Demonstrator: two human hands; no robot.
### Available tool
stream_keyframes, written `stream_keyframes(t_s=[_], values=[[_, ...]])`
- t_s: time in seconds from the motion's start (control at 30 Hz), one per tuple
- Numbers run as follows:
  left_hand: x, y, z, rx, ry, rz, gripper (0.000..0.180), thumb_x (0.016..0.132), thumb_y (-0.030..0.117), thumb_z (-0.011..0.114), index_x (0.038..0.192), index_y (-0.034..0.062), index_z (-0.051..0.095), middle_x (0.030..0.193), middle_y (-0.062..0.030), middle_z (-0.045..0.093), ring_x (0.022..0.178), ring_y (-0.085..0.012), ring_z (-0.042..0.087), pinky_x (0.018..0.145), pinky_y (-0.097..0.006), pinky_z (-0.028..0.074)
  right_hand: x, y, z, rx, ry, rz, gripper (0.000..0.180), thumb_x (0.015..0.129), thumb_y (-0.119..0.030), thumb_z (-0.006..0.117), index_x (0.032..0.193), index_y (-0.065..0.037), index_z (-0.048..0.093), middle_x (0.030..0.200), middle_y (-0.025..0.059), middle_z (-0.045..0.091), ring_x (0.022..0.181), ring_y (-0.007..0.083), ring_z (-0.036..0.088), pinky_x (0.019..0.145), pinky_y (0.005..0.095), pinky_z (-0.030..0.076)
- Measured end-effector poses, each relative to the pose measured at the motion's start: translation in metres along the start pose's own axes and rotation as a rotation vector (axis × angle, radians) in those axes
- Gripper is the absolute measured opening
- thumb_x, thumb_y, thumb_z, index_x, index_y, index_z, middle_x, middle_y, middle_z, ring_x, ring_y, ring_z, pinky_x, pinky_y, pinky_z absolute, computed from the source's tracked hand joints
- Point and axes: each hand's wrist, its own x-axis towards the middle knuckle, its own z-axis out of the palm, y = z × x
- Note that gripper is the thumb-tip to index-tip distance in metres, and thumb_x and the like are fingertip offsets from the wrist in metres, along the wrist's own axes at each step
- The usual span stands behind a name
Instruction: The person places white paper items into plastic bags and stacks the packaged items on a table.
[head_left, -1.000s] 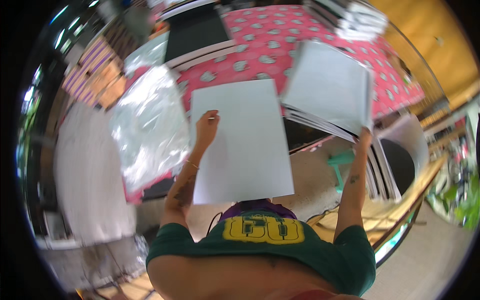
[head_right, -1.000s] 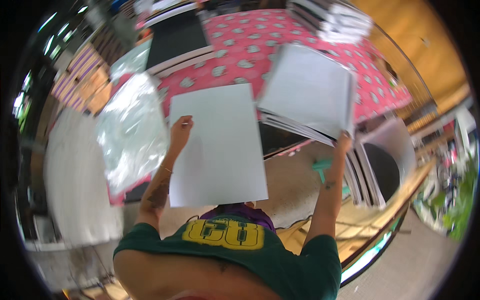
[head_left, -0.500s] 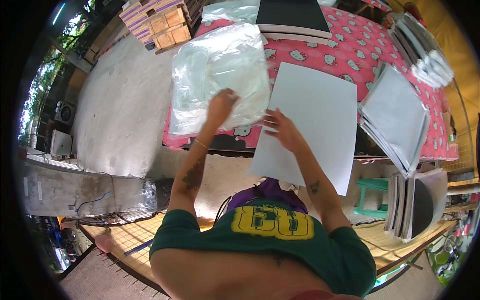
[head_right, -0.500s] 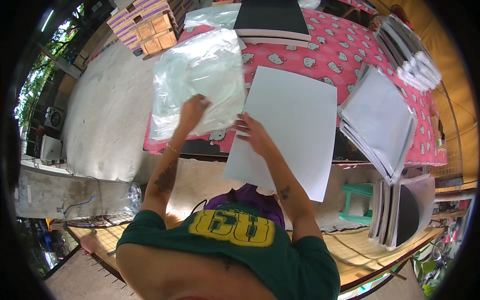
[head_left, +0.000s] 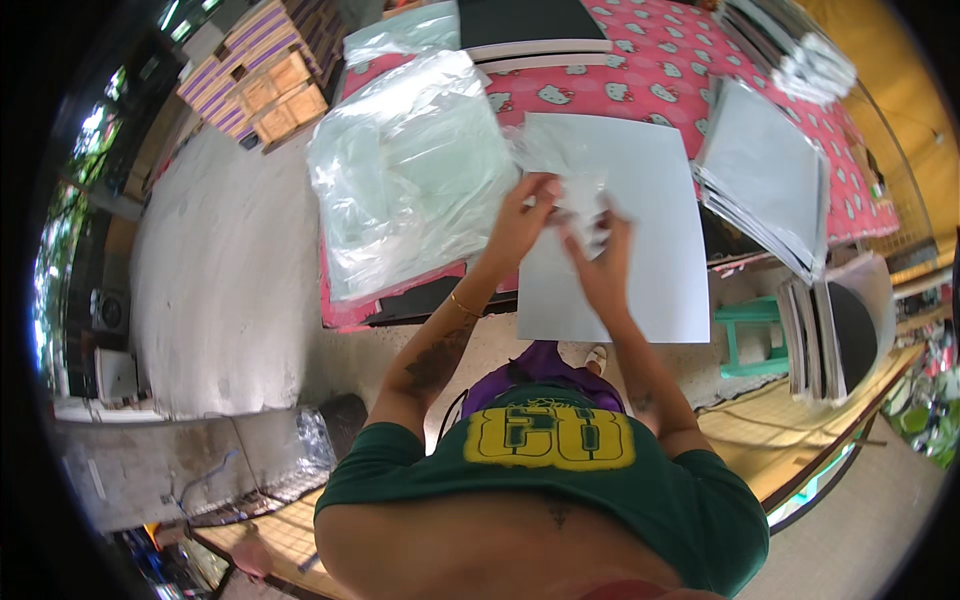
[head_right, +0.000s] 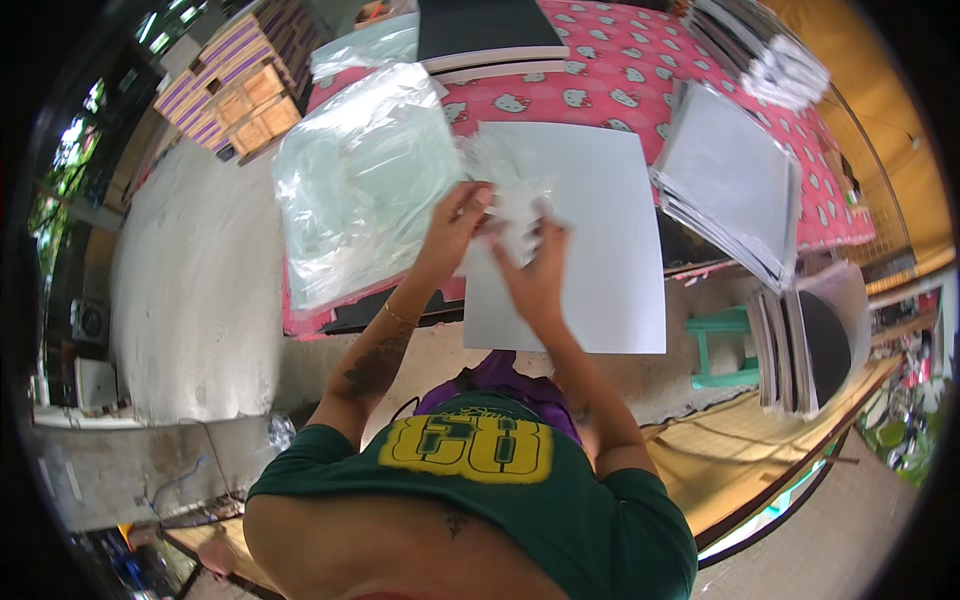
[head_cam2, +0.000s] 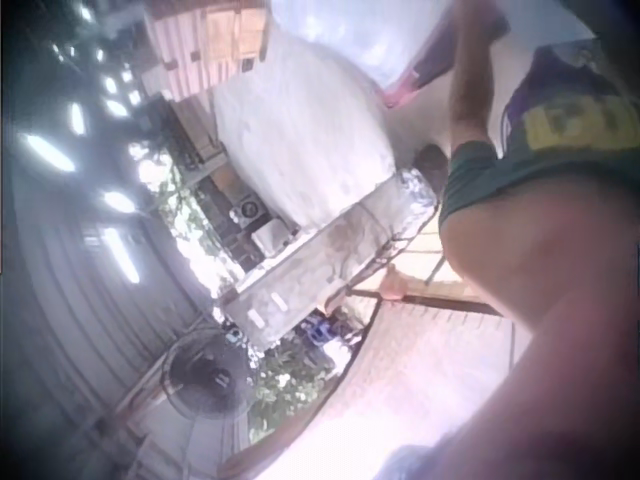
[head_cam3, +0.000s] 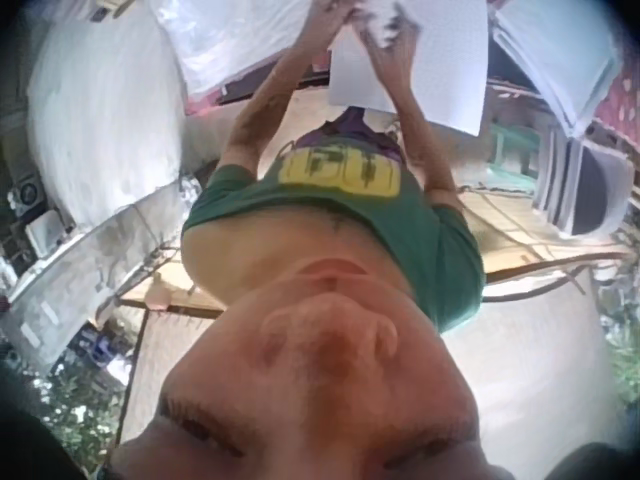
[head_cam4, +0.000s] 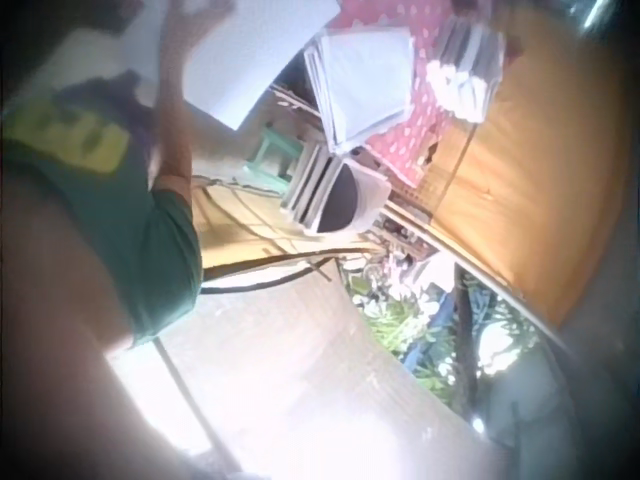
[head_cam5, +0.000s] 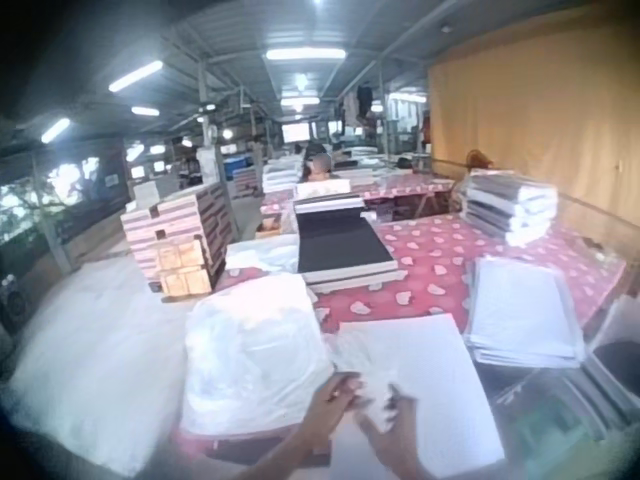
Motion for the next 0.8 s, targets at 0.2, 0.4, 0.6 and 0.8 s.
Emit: stream_keyframes(t_s=[0.2, 0.4, 0.6, 0.8], values=[[-0.012, -0.007, 0.027, -0.04, -0.055, -0.246, 0.032, 0.094, 0.022, 0.049, 0.117, 0.0, 0.05, 0.105, -0.0103, 0.057, 0.073, -0.0204, 0.063, 0.064, -0.03, 0.053, -0.021, 0.04, -0.039, 0.881, -0.09, 0.718, 0.032, 0.092, -0.014, 0.05, 0.121, -0.001, 0.052, 0.098, 0.007, 0.061, 0.094, 0.0148, 0.056, 0.083, 0.0312, 0.045], [-0.02, -0.054, 0.059, 0.569, -0.139, 0.153, 0.024, 0.087, 0.022, 0.059, 0.08, -0.0018, 0.061, 0.06, -0.0138, 0.056, 0.055, -0.0196, 0.057, 0.052, -0.032, 0.042, -0.039, 0.055, -0.05, 1.056, -0.071, 0.735, 0.021, 0.093, -0.013, 0.048, 0.109, -0.002, 0.057, 0.102, 0.0078, 0.062, 0.097, 0.0148, 0.058, 0.088, 0.0321, 0.046], [-0.009, -0.065, 0.057, 0.777, 0.152, 0.242, 0.024, 0.089, 0.021, 0.056, 0.079, -0.0003, 0.056, 0.064, -0.0165, 0.058, 0.055, -0.0301, 0.056, 0.053, -0.039, 0.04, -0.063, 0.071, -0.062, 1.266, 0.117, 0.517, 0.014, 0.09, -0.018, 0.058, 0.1, -0.008, 0.057, 0.094, 0.0051, 0.061, 0.091, 0.0159, 0.059, 0.085, 0.0317, 0.047], [-0.013, -0.037, 0.037, 0.441, 0.184, 0.003, 0.017, 0.092, 0.015, 0.049, 0.086, 0.0012, 0.056, 0.074, -0.0155, 0.061, 0.061, -0.0311, 0.059, 0.058, -0.04, 0.045, -0.05, 0.031, -0.105, 1.366, -0.039, 0.876, 0.037, 0.085, -0.012, 0.063, 0.118, -0.011, 0.047, 0.09, 0.0047, 0.059, 0.084, 0.0177, 0.059, 0.083, 0.0357, 0.049]])
